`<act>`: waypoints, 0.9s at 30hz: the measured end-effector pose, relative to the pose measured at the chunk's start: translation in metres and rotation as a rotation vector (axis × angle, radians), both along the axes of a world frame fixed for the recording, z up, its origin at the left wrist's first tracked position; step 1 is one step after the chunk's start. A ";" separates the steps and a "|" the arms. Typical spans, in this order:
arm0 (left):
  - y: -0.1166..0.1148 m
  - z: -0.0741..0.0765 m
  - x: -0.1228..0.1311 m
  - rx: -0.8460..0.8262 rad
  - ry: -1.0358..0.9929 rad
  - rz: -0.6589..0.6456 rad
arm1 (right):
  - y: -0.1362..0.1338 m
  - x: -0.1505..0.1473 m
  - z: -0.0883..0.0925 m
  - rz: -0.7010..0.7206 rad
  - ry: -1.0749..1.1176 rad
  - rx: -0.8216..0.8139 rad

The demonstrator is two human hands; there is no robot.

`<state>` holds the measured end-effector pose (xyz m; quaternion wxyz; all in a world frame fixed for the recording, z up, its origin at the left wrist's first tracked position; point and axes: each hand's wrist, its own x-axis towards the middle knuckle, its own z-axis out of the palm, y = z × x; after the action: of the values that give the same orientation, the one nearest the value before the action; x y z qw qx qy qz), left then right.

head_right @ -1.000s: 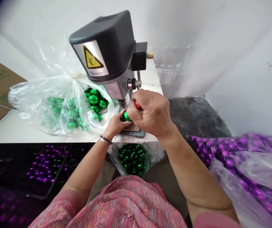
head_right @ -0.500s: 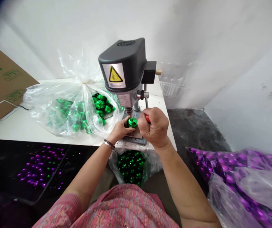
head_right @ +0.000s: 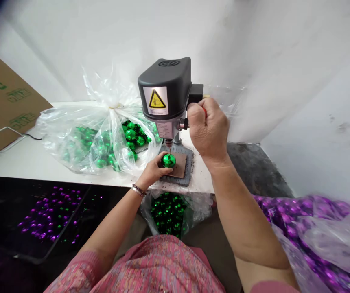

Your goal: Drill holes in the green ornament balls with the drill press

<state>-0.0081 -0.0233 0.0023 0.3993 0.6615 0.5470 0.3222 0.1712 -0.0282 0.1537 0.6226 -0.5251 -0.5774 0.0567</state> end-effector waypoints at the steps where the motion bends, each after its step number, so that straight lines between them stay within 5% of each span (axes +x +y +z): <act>1: -0.008 0.001 -0.005 0.010 -0.005 -0.020 | 0.001 0.000 0.003 0.002 0.005 -0.011; 7: -0.056 0.009 -0.044 -0.045 0.184 -0.357 | 0.003 0.000 -0.004 0.030 0.068 0.009; 10: -0.052 0.018 -0.059 0.031 0.264 -0.222 | 0.003 -0.001 -0.006 0.033 0.084 0.017; 14: -0.005 0.026 -0.076 0.295 0.453 0.100 | 0.003 -0.002 -0.006 0.020 0.090 0.015; 19: 0.046 0.031 -0.101 0.154 0.926 -0.016 | 0.002 -0.001 -0.004 -0.018 0.049 -0.025; 27: 0.036 0.026 -0.125 -0.027 1.175 0.099 | 0.000 -0.001 -0.004 -0.048 0.042 -0.022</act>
<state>-0.1331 0.0125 0.0279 0.0222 0.6977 0.7108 -0.0870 0.1703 -0.0280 0.1502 0.6300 -0.5442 -0.5509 0.0593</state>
